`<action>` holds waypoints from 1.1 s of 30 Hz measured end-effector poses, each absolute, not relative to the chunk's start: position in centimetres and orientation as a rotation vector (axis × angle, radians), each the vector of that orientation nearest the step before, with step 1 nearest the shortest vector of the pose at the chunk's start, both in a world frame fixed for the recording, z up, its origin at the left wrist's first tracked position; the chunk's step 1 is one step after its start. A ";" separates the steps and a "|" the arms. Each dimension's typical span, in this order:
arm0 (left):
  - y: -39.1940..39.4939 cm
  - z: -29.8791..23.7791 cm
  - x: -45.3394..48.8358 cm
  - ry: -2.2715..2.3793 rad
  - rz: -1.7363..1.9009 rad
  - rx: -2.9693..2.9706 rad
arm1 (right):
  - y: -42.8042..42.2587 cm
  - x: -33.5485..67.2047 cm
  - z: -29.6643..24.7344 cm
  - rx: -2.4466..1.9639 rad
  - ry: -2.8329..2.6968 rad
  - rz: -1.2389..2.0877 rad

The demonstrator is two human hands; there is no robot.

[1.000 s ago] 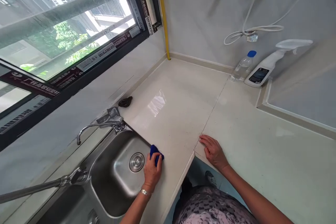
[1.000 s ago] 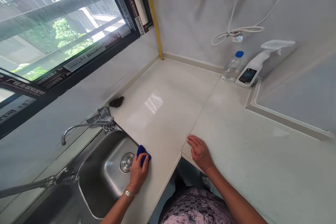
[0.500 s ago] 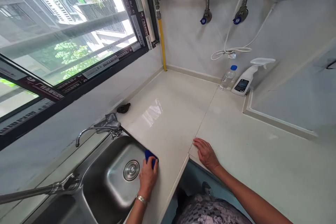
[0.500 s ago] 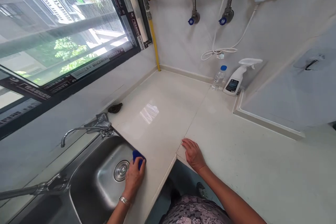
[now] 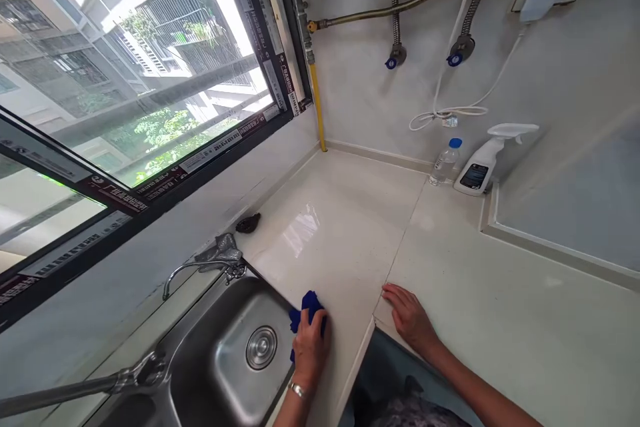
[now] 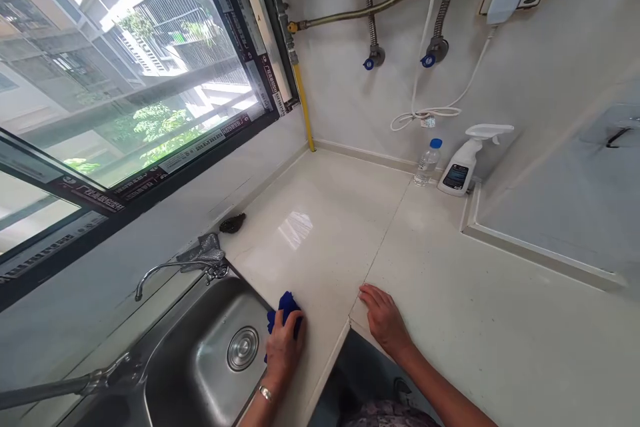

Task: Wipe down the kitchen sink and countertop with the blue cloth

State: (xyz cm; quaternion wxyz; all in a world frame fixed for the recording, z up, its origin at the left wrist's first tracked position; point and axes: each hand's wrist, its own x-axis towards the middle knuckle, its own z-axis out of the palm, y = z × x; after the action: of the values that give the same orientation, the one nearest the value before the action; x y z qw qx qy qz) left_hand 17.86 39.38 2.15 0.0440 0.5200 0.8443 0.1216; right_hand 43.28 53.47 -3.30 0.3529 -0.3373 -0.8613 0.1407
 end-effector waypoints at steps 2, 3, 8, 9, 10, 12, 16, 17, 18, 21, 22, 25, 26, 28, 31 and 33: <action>41.1 2.3 17.1 2.594 0.336 1.598 | 53.5 43.4 -3.5 -0.870 -2.236 0.360; 42.0 2.5 16.6 2.601 0.306 1.601 | 53.5 43.5 -3.6 -0.871 -2.239 0.355; 46.1 3.8 14.1 2.589 0.252 1.627 | 53.5 43.9 -4.4 -0.865 -2.249 0.325; 47.0 4.0 13.4 2.590 0.263 1.625 | 53.5 44.0 -4.6 -0.860 -2.252 0.319; 48.0 4.1 12.7 2.595 0.276 1.620 | 53.6 44.1 -4.8 -0.853 -2.253 0.311; 50.0 4.3 11.0 2.608 0.305 1.605 | 53.6 44.3 -5.1 -0.841 -2.255 0.289; 53.9 4.9 7.0 2.656 0.376 1.546 | 53.7 44.7 -5.6 -0.836 -2.280 0.228; 54.7 5.1 5.9 2.675 0.393 1.522 | 53.7 44.8 -5.8 -0.838 -2.292 0.216; 55.4 5.4 4.7 2.696 0.407 1.493 | 53.8 45.0 -5.8 -0.839 -2.303 0.205; 56.8 6.0 0.9 2.767 0.444 1.396 | 53.8 45.3 -5.9 -0.836 -2.330 0.193; 57.0 6.2 -0.4 2.792 0.452 1.363 | 53.8 45.4 -5.8 -0.838 -2.337 0.197; 56.7 6.7 -4.3 2.861 0.464 1.263 | 53.9 45.5 -5.6 -0.844 -2.339 0.215; 56.5 6.8 -5.3 2.884 0.465 1.226 | 53.9 45.5 -5.5 -0.844 -2.337 0.220; 55.7 7.0 -6.6 2.929 0.459 1.153 | 53.8 45.3 -5.2 -0.849 -2.324 0.236; 54.6 6.8 -6.3 2.963 0.430 1.109 | 53.6 44.8 -4.7 -0.879 -2.283 0.287; 53.9 6.5 -4.5 2.938 0.404 1.166 | 53.6 44.5 -4.2 -0.899 -2.257 0.322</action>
State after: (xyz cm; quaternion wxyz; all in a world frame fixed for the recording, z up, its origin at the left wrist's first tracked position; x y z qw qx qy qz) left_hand -4.55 53.88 6.53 -0.0225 0.3657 0.9218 0.1266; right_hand 44.52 53.55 -4.24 0.3387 -0.3452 -0.8665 0.1237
